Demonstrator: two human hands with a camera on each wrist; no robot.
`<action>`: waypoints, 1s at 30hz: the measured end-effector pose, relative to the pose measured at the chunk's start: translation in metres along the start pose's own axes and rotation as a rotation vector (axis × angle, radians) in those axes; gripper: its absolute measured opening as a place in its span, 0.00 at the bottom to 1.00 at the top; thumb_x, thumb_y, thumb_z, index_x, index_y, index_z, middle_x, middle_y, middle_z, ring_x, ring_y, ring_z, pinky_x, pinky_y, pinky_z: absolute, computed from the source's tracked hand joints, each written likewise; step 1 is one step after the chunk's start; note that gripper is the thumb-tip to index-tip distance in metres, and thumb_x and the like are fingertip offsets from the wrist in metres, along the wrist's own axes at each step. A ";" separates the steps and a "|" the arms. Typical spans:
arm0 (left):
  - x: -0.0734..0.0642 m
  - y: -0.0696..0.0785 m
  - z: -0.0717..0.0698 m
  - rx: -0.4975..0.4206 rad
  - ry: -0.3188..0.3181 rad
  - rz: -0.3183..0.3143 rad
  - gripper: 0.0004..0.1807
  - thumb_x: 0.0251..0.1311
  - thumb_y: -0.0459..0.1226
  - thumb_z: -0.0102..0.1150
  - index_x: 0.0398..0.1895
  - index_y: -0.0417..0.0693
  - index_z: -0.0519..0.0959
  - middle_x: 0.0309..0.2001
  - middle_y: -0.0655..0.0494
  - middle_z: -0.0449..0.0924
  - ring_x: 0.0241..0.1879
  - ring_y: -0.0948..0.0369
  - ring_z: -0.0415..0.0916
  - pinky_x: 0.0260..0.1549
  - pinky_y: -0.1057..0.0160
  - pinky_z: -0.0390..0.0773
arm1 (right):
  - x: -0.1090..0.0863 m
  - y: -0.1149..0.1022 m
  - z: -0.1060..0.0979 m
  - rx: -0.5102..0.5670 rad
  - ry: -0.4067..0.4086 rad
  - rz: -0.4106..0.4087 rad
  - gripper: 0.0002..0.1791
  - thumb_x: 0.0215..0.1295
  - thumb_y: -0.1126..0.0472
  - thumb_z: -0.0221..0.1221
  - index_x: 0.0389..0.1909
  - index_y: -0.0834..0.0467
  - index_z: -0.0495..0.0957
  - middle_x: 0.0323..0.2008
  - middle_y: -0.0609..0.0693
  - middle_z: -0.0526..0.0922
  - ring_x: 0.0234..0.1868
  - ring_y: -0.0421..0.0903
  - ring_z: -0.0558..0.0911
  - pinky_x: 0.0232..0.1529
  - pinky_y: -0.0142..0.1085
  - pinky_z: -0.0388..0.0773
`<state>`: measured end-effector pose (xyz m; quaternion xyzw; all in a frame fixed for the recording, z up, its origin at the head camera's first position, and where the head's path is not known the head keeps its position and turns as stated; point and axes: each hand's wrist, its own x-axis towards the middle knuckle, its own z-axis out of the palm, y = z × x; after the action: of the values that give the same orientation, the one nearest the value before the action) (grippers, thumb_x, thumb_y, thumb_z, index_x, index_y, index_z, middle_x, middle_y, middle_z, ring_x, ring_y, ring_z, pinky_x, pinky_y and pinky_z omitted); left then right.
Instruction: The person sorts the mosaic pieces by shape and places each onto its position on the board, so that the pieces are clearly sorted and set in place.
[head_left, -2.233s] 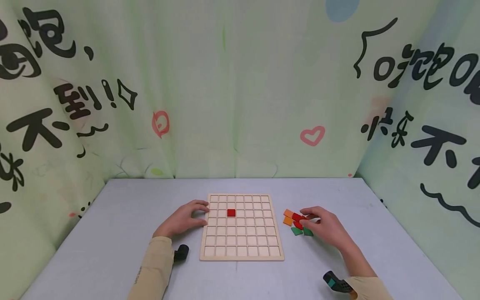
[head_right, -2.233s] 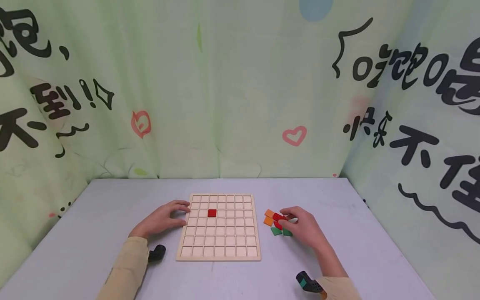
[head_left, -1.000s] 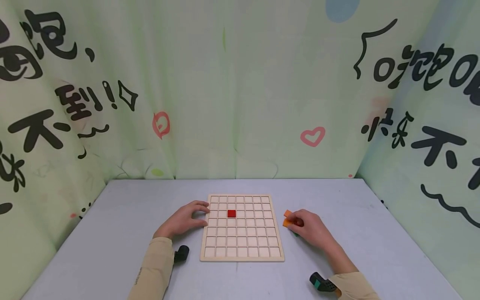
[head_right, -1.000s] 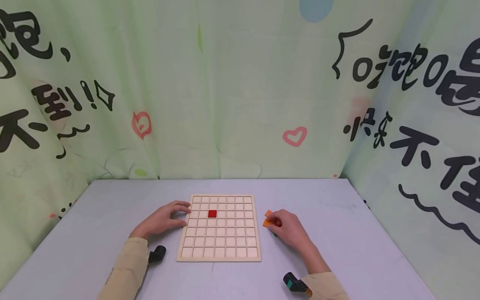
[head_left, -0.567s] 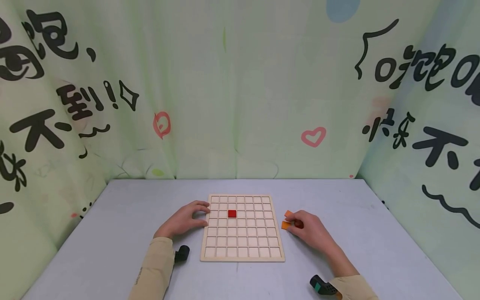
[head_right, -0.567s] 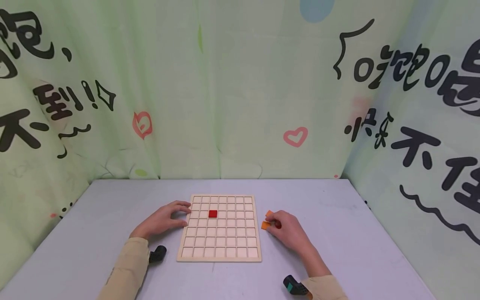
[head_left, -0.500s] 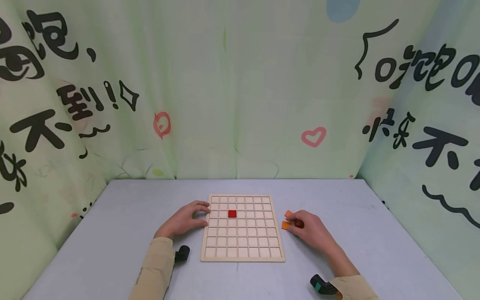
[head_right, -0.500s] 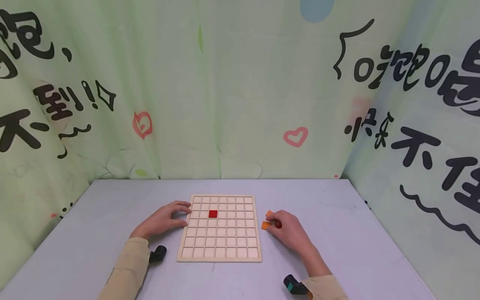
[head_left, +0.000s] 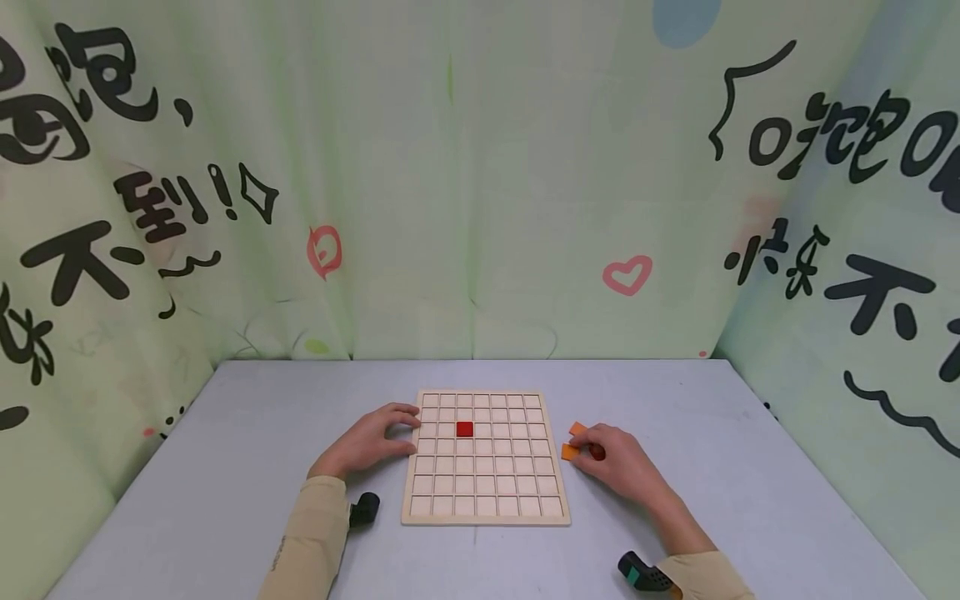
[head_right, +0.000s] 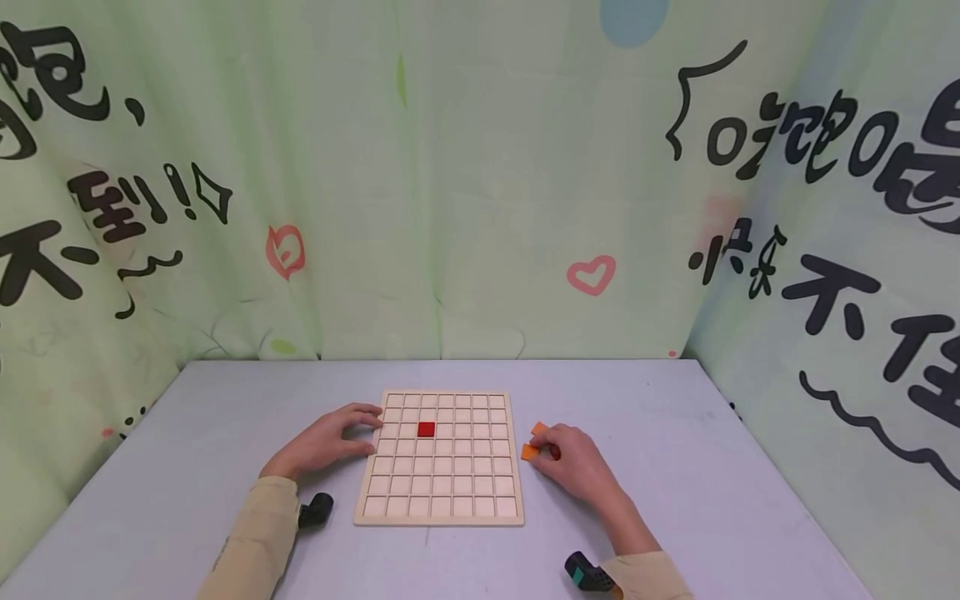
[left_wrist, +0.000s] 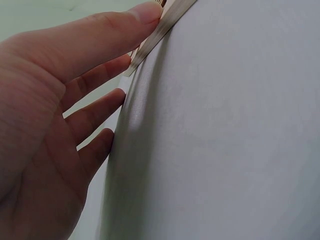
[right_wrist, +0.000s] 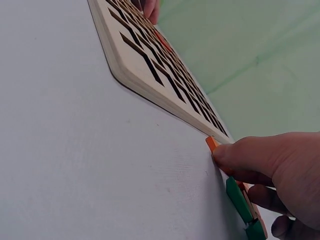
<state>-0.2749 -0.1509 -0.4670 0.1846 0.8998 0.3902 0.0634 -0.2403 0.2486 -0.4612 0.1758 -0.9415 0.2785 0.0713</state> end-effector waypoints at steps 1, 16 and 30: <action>0.000 0.000 0.000 0.000 0.000 -0.002 0.19 0.56 0.37 0.70 0.51 0.46 0.82 0.65 0.54 0.70 0.68 0.50 0.62 0.66 0.48 0.64 | 0.000 0.000 0.000 -0.001 -0.003 0.000 0.10 0.55 0.66 0.69 0.39 0.59 0.85 0.27 0.45 0.74 0.31 0.42 0.69 0.30 0.32 0.63; 0.000 -0.001 0.000 0.023 -0.004 0.009 0.19 0.56 0.37 0.70 0.51 0.45 0.82 0.64 0.53 0.71 0.68 0.49 0.63 0.66 0.48 0.64 | -0.001 -0.001 0.003 -0.002 0.025 0.013 0.12 0.55 0.66 0.70 0.41 0.58 0.86 0.32 0.45 0.79 0.32 0.42 0.71 0.32 0.32 0.69; 0.002 -0.003 0.002 0.003 0.002 -0.006 0.19 0.55 0.37 0.71 0.51 0.47 0.82 0.65 0.55 0.70 0.68 0.50 0.62 0.67 0.49 0.64 | 0.005 -0.008 0.005 0.033 0.083 0.048 0.13 0.57 0.66 0.69 0.44 0.59 0.85 0.41 0.50 0.83 0.38 0.43 0.79 0.41 0.39 0.80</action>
<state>-0.2771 -0.1512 -0.4707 0.1817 0.9011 0.3886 0.0632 -0.2424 0.2384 -0.4601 0.1425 -0.9370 0.3027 0.1005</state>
